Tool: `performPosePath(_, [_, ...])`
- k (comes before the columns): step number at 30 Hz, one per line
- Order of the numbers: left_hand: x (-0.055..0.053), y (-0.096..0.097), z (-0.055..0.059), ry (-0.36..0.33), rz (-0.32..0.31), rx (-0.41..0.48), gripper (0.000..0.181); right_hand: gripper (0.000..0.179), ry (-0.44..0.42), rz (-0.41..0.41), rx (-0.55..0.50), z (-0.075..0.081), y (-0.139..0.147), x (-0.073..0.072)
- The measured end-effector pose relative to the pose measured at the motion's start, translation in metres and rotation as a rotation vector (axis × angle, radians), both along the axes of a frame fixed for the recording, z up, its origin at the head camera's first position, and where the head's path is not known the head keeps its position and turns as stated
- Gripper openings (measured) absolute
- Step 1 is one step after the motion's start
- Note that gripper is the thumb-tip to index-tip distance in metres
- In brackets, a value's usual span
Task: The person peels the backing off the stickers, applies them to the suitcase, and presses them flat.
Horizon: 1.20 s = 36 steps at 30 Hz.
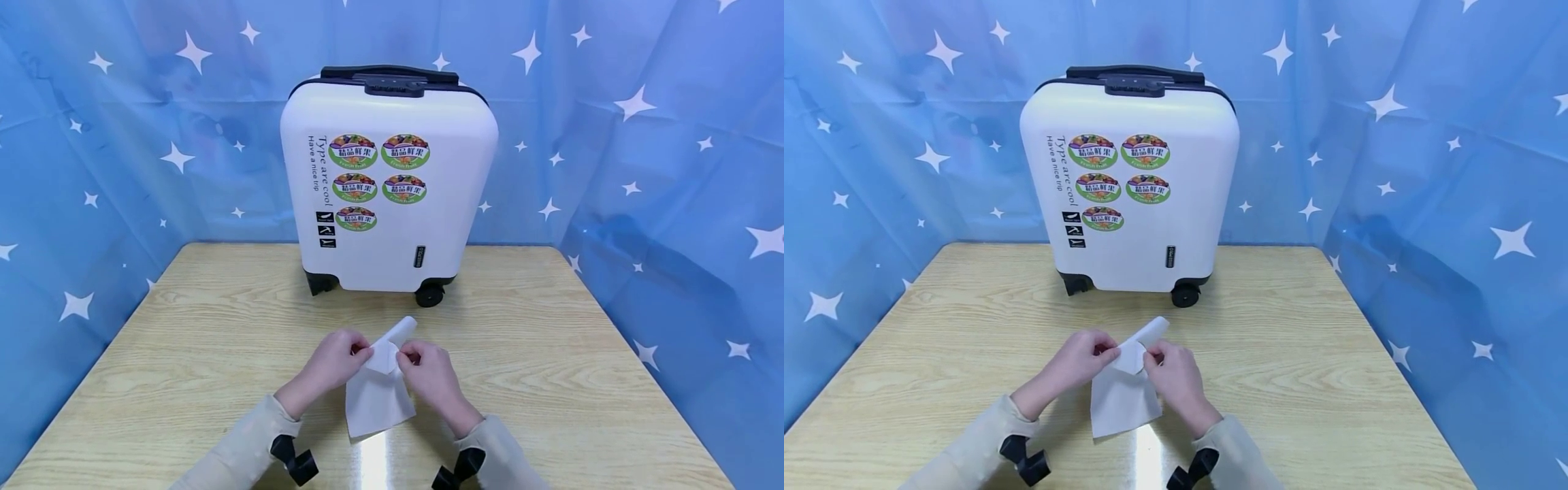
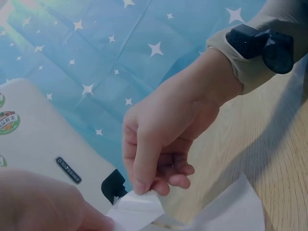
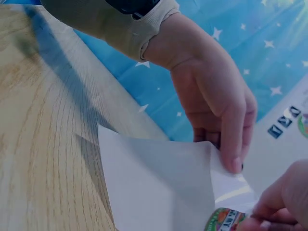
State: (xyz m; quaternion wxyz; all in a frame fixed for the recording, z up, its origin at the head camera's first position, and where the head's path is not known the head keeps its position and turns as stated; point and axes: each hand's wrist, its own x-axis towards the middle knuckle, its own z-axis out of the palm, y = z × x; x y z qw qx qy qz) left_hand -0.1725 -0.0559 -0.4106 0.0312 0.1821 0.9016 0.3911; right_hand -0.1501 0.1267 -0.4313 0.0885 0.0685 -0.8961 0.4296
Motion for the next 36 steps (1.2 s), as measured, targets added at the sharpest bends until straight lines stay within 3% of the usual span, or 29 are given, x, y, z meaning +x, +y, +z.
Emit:
performPosePath(3, [-0.001,-0.004,-0.002,-0.02,0.011,-0.002,0.01,0.008,-0.006,-0.01,-0.003,0.0,0.001,0.001])
performPosePath(16, [-0.003,-0.015,-0.004,0.007,0.059,-0.035,0.009,0.008,-0.045,-0.086,-0.016,-0.001,0.011,-0.002])
performPosePath(21, [-0.004,-0.019,-0.004,0.044,0.063,-0.031,0.008,0.008,-0.043,-0.092,-0.024,0.0,0.013,-0.002])
performPosePath(36, [-0.007,-0.031,-0.009,0.049,0.116,-0.046,0.01,0.01,-0.07,-0.111,-0.049,0.002,0.02,-0.003])
